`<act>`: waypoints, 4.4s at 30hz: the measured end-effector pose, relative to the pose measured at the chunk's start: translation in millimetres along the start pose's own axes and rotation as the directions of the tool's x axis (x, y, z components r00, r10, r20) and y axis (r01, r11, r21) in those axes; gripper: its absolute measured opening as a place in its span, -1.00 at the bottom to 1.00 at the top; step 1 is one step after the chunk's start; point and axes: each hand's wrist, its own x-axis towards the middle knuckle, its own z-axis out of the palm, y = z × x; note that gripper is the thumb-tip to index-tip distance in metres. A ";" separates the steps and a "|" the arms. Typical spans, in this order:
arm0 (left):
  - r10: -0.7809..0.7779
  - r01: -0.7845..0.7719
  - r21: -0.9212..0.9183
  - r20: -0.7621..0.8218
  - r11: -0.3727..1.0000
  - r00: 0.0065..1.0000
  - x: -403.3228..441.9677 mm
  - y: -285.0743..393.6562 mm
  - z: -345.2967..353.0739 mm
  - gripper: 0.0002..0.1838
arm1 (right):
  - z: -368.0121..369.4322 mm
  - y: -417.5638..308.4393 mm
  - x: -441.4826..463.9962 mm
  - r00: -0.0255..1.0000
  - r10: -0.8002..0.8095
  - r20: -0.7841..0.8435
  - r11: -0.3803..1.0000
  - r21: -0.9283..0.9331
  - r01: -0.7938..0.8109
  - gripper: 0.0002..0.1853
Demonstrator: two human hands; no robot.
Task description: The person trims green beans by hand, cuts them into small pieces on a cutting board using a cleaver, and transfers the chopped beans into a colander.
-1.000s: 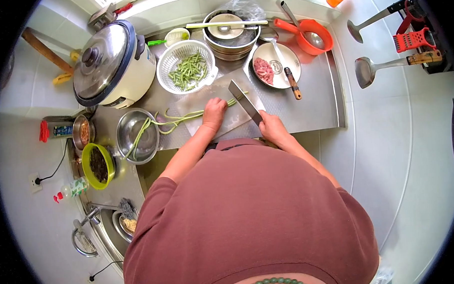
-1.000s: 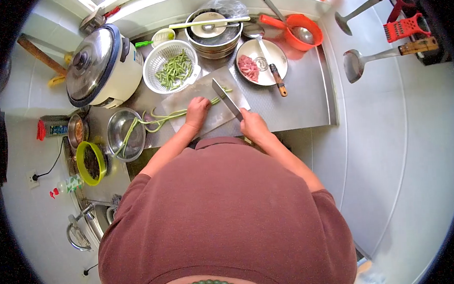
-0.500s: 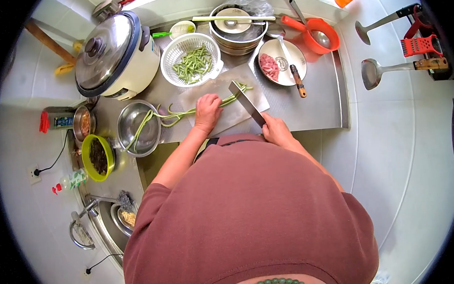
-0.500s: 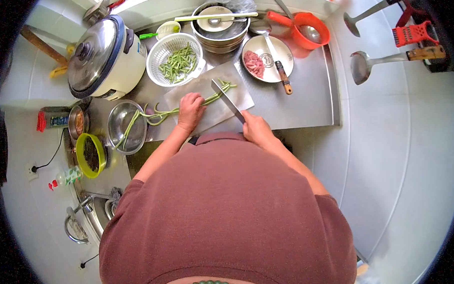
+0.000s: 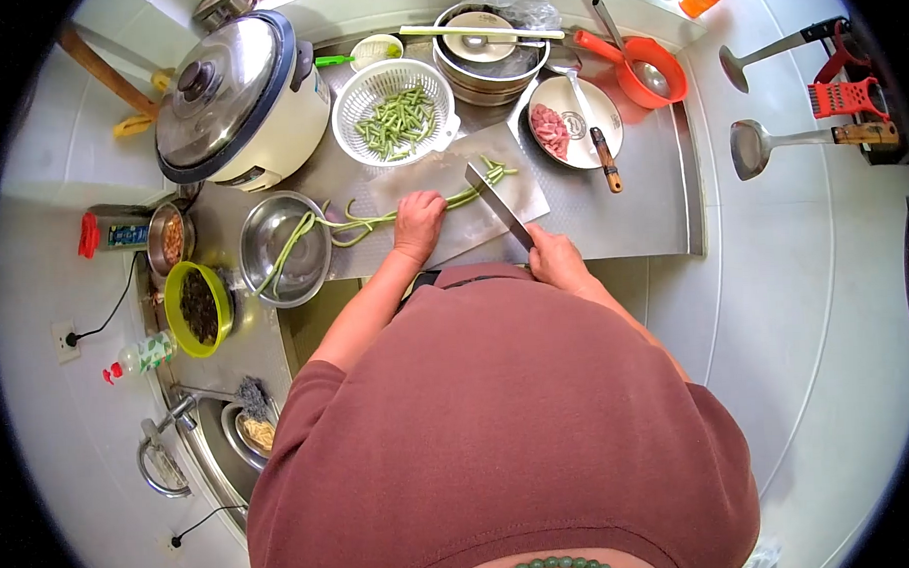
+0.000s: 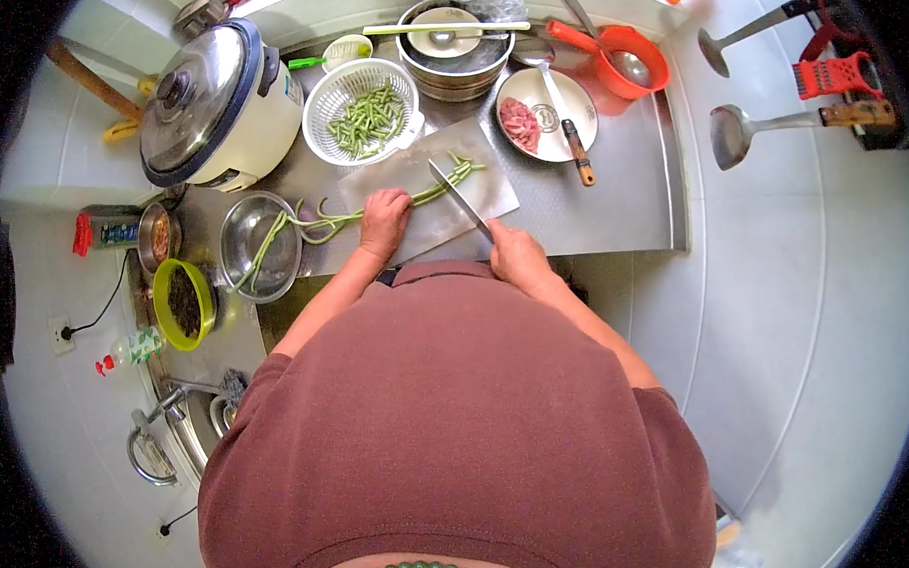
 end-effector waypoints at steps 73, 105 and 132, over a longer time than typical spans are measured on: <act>-0.138 0.139 -0.018 0.039 0.990 0.990 -2.7 -2.4 9.0 -0.82 | -3.3 -7.4 3.1 0.992 -0.088 0.095 0.995 -0.029 0.091 -0.64; -0.134 0.136 -0.032 0.052 0.990 0.990 1.6 -2.2 10.6 -0.87 | 10.7 -6.0 23.7 0.982 -0.083 0.172 0.984 -0.142 0.108 -0.79; -0.209 0.212 -0.041 0.054 0.976 0.976 4.3 21.6 5.5 -0.55 | -20.8 12.9 10.5 0.986 -0.151 0.076 0.988 -0.005 0.152 -0.67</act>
